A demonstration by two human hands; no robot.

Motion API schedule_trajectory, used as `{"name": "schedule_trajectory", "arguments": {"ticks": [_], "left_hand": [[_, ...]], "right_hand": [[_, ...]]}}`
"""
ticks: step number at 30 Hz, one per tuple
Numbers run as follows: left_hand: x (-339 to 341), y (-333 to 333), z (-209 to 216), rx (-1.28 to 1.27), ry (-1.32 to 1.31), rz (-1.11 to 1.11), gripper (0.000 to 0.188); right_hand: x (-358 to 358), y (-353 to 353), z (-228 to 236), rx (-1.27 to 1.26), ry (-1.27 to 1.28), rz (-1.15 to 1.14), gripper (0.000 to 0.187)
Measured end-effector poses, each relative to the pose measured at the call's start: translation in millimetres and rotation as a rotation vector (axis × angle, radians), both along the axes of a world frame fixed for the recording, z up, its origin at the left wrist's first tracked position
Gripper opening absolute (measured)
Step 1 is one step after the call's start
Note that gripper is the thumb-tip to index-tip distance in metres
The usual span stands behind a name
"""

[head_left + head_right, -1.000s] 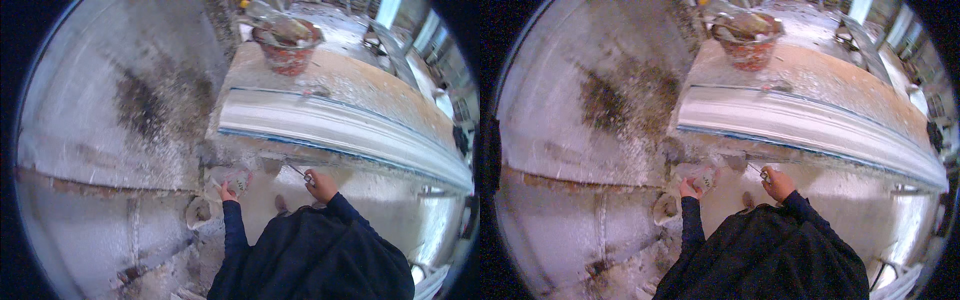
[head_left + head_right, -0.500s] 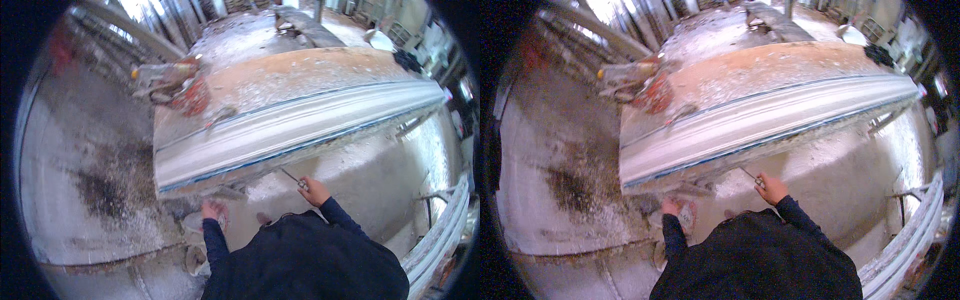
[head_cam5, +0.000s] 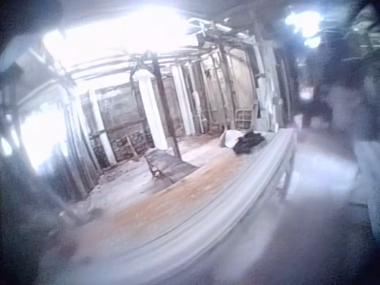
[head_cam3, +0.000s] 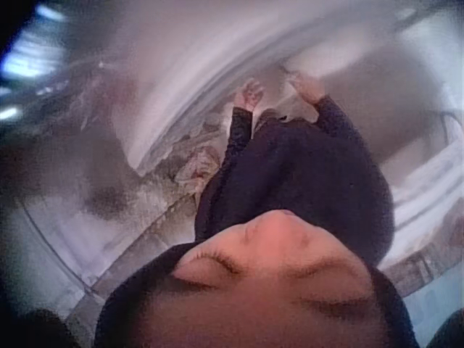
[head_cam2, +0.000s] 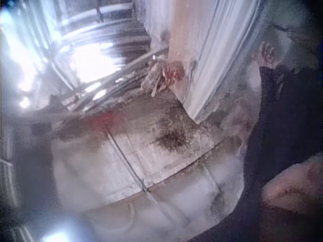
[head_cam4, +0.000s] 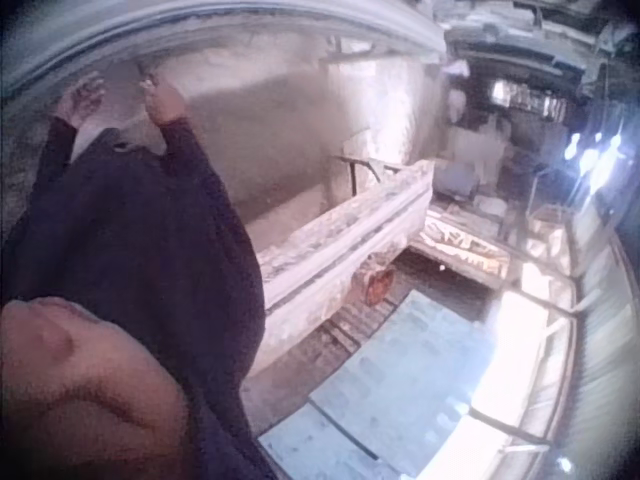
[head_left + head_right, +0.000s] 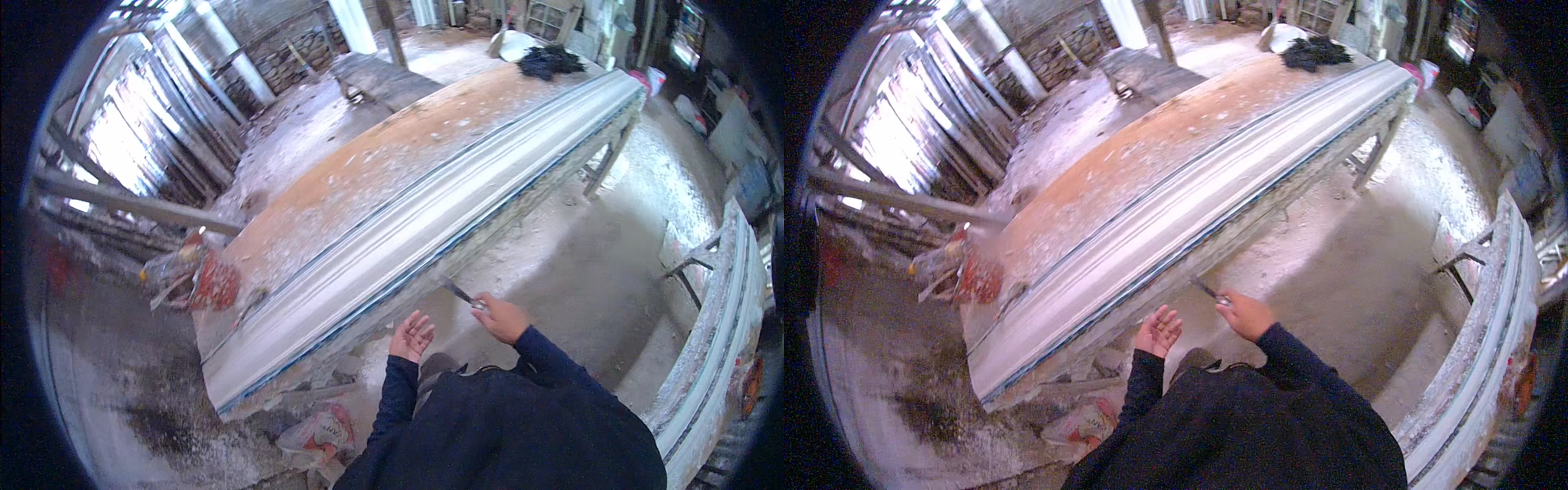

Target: The person applies a white adhesive along the edge of a long white molding piece using a brush and a scraper. They repeatedly dip the brush into a bucket and spread the adhesive along the molding's groove, then smooth it with the scraper.

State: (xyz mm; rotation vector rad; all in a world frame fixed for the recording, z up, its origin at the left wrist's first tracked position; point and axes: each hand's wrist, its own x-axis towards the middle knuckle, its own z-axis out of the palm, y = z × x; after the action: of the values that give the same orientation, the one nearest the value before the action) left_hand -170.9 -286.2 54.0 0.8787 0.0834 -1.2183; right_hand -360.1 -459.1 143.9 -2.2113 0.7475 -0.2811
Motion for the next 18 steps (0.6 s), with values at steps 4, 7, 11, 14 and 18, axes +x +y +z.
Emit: {"name": "schedule_trajectory", "arguments": {"ticks": [4, 7, 11, 14, 18], "left_hand": [[-44.5, -88.7, -6.8, 0.124, -0.035, -0.223, 0.048], [-61.5, -144.7, -2.5, 0.112, -0.020, -0.448, 0.049], [-61.4, -221.7, 8.4, 0.096, -0.084, -0.588, 0.051], [-60.7, -291.8, 3.7, 0.052, -0.147, -0.707, 0.050], [-81.9, -389.4, 18.6, 0.049, -0.108, -0.763, 0.053]], "right_hand": [[29.8, -59.5, -4.8, -0.055, -0.029, 0.045, 0.030], [36.4, -113.8, -22.4, -0.007, -0.038, 0.065, 0.034], [-16.6, -225.5, -56.8, 0.110, -0.099, -0.075, 0.030], [-101.8, -318.1, -94.8, -0.032, -0.127, -0.857, 0.030], [-155.2, -385.2, -66.6, 0.063, -0.134, -1.025, 0.039]]}}
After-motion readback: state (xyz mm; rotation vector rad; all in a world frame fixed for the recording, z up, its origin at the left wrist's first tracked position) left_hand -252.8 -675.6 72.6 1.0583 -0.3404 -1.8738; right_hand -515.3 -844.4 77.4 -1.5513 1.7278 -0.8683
